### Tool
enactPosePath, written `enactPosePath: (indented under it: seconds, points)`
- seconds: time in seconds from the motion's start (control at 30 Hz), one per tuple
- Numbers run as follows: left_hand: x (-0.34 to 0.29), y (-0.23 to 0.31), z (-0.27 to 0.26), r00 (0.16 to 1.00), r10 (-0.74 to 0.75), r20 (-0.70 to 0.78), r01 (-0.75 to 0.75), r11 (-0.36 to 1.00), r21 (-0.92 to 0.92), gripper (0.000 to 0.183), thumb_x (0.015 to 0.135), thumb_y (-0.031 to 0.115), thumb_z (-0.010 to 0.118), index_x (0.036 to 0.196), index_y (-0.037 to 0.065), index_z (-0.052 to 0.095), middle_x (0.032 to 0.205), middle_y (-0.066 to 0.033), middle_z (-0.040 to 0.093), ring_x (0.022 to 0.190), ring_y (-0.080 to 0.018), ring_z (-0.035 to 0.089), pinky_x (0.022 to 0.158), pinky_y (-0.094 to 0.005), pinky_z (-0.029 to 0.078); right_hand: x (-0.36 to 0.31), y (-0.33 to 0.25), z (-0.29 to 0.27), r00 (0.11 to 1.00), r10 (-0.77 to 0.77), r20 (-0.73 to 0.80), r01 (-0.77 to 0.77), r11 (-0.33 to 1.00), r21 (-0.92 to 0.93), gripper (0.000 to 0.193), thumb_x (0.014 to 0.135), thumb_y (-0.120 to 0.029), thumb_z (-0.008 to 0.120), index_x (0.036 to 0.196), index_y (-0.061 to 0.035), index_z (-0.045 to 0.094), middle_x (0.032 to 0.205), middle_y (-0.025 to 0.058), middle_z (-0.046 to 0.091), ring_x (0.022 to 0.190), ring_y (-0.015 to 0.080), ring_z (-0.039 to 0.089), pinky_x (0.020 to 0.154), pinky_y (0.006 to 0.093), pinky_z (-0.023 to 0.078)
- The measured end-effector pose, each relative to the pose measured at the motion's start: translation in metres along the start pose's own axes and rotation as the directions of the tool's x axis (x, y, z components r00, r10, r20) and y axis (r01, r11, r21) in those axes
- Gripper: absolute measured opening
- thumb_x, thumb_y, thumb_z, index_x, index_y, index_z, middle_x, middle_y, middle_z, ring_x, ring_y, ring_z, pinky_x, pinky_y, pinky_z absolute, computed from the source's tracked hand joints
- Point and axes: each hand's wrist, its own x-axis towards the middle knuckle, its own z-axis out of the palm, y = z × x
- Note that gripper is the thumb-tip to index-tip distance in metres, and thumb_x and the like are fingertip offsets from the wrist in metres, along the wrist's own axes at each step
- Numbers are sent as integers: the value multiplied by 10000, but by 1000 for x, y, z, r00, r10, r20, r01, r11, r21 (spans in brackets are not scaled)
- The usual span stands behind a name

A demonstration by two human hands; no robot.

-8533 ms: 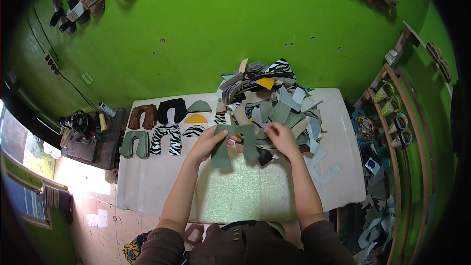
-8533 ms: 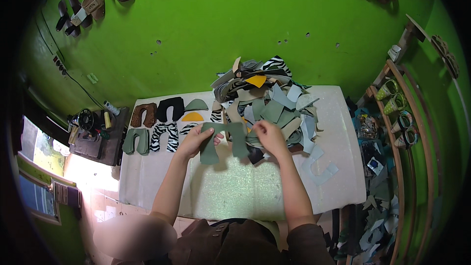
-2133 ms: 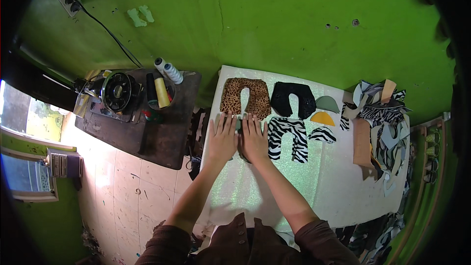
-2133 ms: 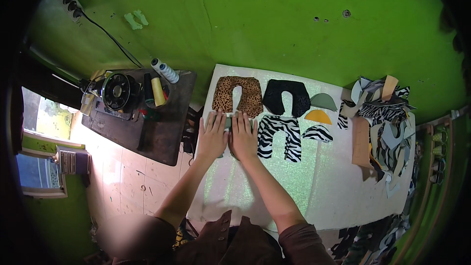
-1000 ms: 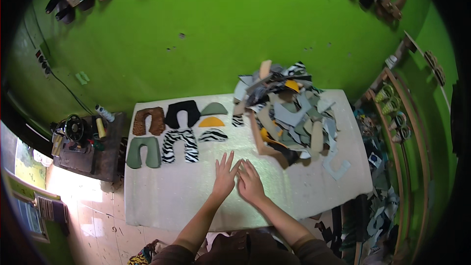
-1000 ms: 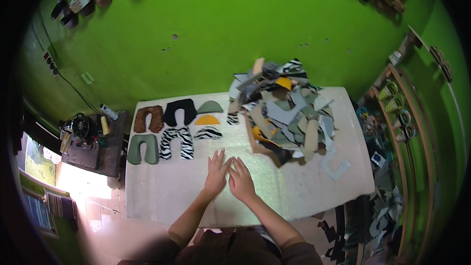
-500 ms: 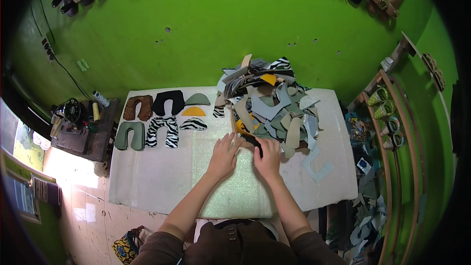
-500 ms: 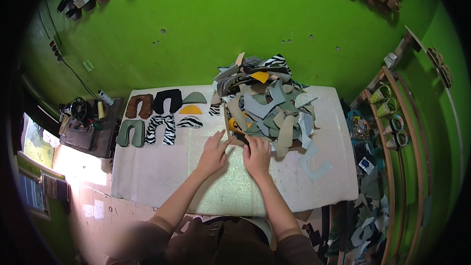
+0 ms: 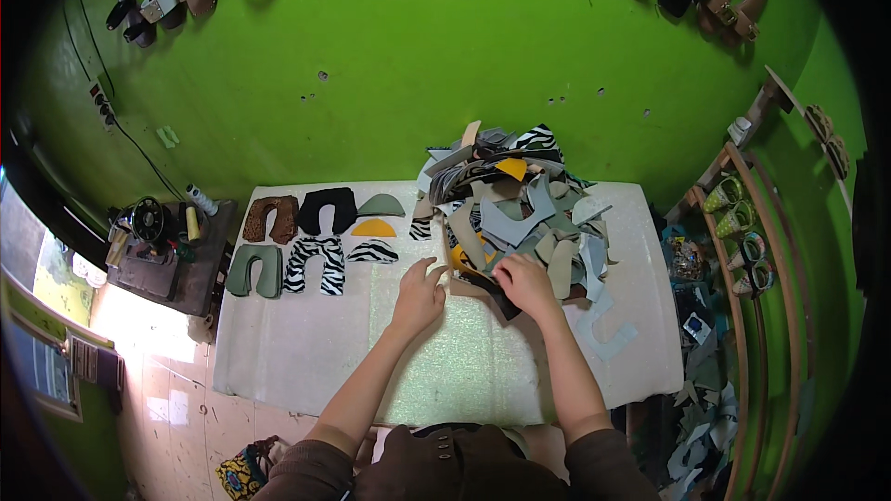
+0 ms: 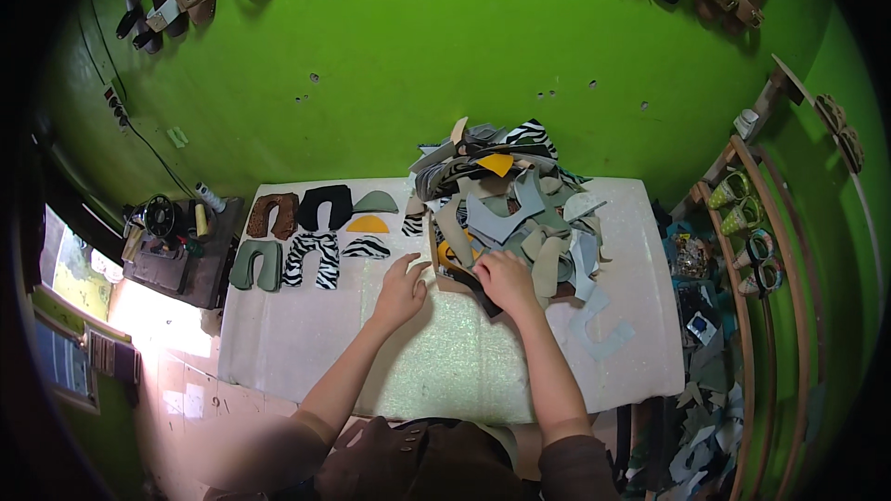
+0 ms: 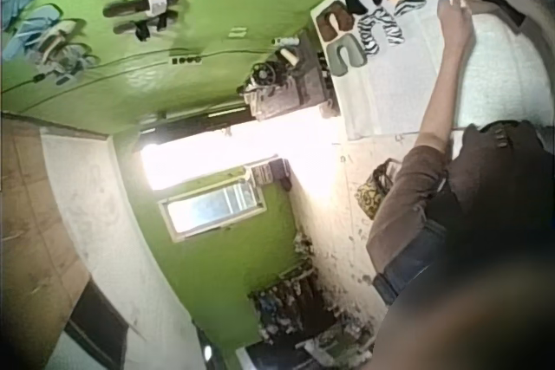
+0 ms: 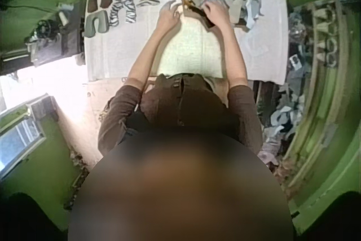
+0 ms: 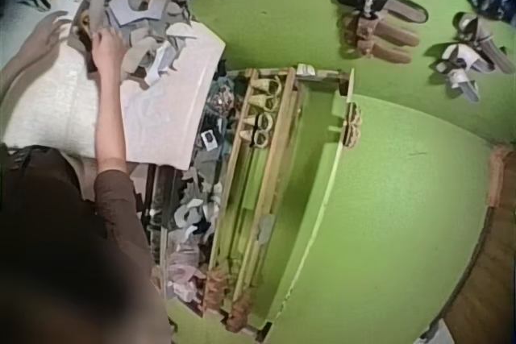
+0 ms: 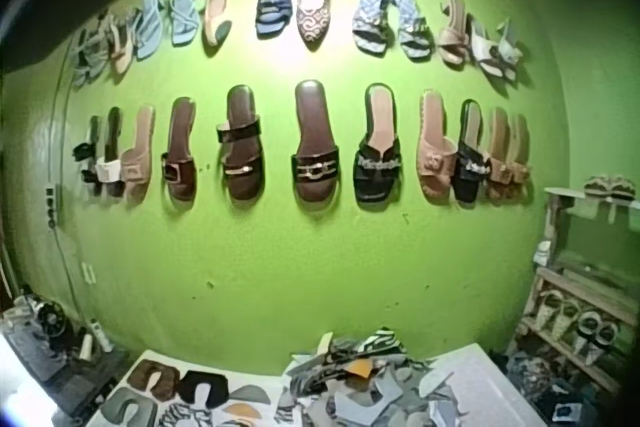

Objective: Sort various patterned and colored material cutouts used for shoe manufacturing.

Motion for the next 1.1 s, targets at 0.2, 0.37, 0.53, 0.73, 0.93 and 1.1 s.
enactPosePath:
  seconds: [0.2, 0.37, 0.53, 0.73, 0.93, 1.1]
  points:
    - [-4, -1, 4, 996, 77, 40, -80, 994, 77, 317, 706, 57, 528, 1021, 58, 569, 1139, -178, 471, 1075, -330, 439, 920, -413, 345, -12, -1, 21, 995, -86, 45, 91, 988, -126, 160, 726, -219, 629, 732, -65, 588, 738, 64, 550, 804, 243, 545, 736, 375, 380]
    - [-3, -2, -4, 997, 58, 59, -61, 997, 50, 306, 724, 69, 518, 1024, 52, 569, 1143, -171, 475, 1079, -323, 438, 924, -401, 342, -1, 13, 9, 995, 96, 3, -96, 993, 70, 131, 709, -171, 638, 728, -46, 602, 765, 79, 560, 745, 255, 553, 675, 362, 409]
    - [-6, -4, -7, 999, 17, 47, -16, 1000, -23, 288, 724, 64, 519, 1007, 52, 576, 1117, -159, 501, 1061, -319, 454, 916, -403, 351, -1, 18, 3, 981, 194, -13, -181, 937, 298, 153, 715, -144, 641, 762, -9, 587, 776, 95, 561, 683, 267, 552, 612, 328, 422]
    - [-1, 1, -4, 996, 13, 86, -3, 992, -123, 273, 732, 67, 513, 997, 34, 571, 1050, -153, 542, 988, -312, 506, 873, -380, 396, 6, 20, -16, 976, 112, -189, -56, 958, 280, 137, 736, -115, 627, 793, -1, 574, 759, 106, 547, 700, 253, 543, 614, 307, 415]
    - [6, 5, -4, 995, 12, 102, 11, 977, -215, 271, 753, 74, 512, 1014, 16, 556, 1045, -154, 538, 971, -314, 517, 859, -354, 413, 23, 0, -45, 948, 61, -313, 39, 952, 304, 129, 773, -100, 599, 810, 17, 558, 769, 109, 550, 707, 247, 544, 638, 292, 420]
    - [19, 28, -18, 998, 33, 56, -15, 957, -290, 377, 801, 201, 573, 1097, -17, 489, 1118, -178, 503, 1027, -312, 506, 897, -358, 387, 40, -23, -65, 905, 105, -413, 98, 893, 440, 118, 787, -88, 597, 833, 13, 557, 743, 90, 563, 662, 173, 539, 625, 258, 423]
